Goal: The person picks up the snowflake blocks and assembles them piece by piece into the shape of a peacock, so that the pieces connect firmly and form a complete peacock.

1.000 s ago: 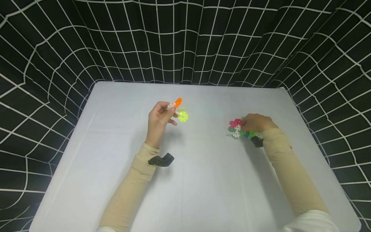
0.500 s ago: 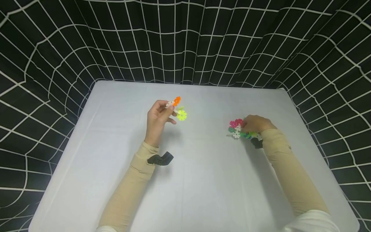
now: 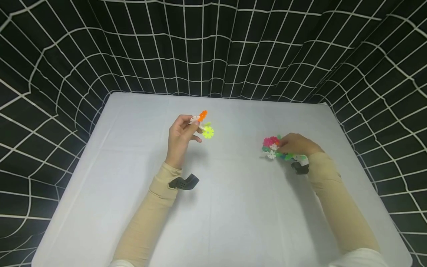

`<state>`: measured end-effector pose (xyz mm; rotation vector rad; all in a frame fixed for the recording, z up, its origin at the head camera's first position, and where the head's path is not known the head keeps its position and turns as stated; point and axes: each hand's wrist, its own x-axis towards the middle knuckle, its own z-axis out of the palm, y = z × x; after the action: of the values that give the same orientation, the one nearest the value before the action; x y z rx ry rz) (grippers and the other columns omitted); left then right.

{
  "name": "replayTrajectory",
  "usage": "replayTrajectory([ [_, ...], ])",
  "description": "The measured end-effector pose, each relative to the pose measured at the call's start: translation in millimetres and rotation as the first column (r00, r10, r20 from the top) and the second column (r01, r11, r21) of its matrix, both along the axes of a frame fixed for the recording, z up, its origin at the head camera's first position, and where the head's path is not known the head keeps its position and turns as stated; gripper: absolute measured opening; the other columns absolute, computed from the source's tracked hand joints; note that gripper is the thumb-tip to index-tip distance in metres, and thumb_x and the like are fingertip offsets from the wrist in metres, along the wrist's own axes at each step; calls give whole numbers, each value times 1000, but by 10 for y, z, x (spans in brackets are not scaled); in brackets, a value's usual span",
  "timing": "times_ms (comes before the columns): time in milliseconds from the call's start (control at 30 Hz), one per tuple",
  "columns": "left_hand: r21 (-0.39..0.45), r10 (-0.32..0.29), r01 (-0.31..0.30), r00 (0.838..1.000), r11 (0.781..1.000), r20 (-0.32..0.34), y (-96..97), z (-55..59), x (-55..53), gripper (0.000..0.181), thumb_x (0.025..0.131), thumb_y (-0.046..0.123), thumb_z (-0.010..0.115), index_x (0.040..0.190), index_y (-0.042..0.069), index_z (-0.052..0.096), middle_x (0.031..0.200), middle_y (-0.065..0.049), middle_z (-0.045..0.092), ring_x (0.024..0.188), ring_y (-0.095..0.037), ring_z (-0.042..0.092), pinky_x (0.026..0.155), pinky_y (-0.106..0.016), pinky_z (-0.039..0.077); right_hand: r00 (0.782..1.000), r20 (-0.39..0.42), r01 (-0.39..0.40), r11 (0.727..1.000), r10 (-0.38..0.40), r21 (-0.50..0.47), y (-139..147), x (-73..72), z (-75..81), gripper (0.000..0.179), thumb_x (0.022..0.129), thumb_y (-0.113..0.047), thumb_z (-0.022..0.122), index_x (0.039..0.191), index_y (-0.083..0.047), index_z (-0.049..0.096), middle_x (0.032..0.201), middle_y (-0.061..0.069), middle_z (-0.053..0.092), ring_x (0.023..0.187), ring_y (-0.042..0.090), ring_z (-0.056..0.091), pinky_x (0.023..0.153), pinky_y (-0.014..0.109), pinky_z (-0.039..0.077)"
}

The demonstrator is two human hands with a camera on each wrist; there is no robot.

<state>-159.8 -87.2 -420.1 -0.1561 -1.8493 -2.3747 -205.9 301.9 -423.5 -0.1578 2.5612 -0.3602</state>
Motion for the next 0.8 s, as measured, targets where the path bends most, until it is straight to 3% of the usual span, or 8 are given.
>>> replayTrajectory([
  [133, 6, 2, -2, 1000, 1000, 10, 15, 2, 2, 8, 99, 11, 62, 106, 12, 60, 99, -1, 67, 81, -13, 65, 61, -24, 59, 999, 10, 54, 978, -53, -202, 30, 41, 35, 43, 97, -43, 65, 120, -7, 68, 117, 11, 64, 110, 28, 52, 97, 50, 50],
  [233, -2, -3, 3, 1000, 1000, 13, 25, -4, 6, 8, 98, 12, 62, 106, 13, 60, 96, -2, 66, 80, -13, 65, 61, -24, 59, 996, 7, 88, 923, -92, -376, -30, 95, 104, 39, 98, -43, 65, 120, -11, 68, 120, 7, 63, 112, 24, 51, 98, 42, 46],
  [467, -55, -48, 51, 998, 997, 43, 45, -41, -1, 10, 98, 14, 63, 107, 11, 60, 92, 0, 66, 81, -19, 64, 62, -25, 59, 981, 41, 164, 696, -189, -700, -371, 191, 149, 27, 96, -24, 69, 120, -11, 71, 101, 4, 73, 82, 23, 68, 78, 33, 57],
  [600, -84, -110, 115, 992, 990, 58, 99, -43, 23, 11, 97, 13, 64, 107, 7, 63, 88, 3, 66, 73, -16, 61, 61, -25, 58, 970, 59, 188, 573, -235, -798, -608, 265, 172, 29, 95, -16, 69, 123, -11, 71, 105, -2, 73, 90, 18, 67, 77, 27, 60],
  [700, -114, -165, 170, 985, 979, 54, 149, -3, 71, 14, 97, 12, 66, 107, 4, 64, 84, 3, 67, 69, -19, 61, 61, -26, 57, 971, 39, 154, 489, -238, -858, -781, 336, 217, 31, 93, -10, 68, 124, -11, 68, 111, -5, 69, 102, 12, 63, 82, 24, 60],
  [800, -170, -196, 197, 980, 965, 22, 191, 60, 129, 16, 96, 12, 67, 108, 2, 65, 86, -2, 67, 67, -18, 61, 62, -27, 57, 976, 12, 101, 401, -218, -911, -918, 393, 266, 39, 91, -3, 68, 129, -9, 63, 114, -3, 68, 103, 13, 64, 86, 24, 60],
])
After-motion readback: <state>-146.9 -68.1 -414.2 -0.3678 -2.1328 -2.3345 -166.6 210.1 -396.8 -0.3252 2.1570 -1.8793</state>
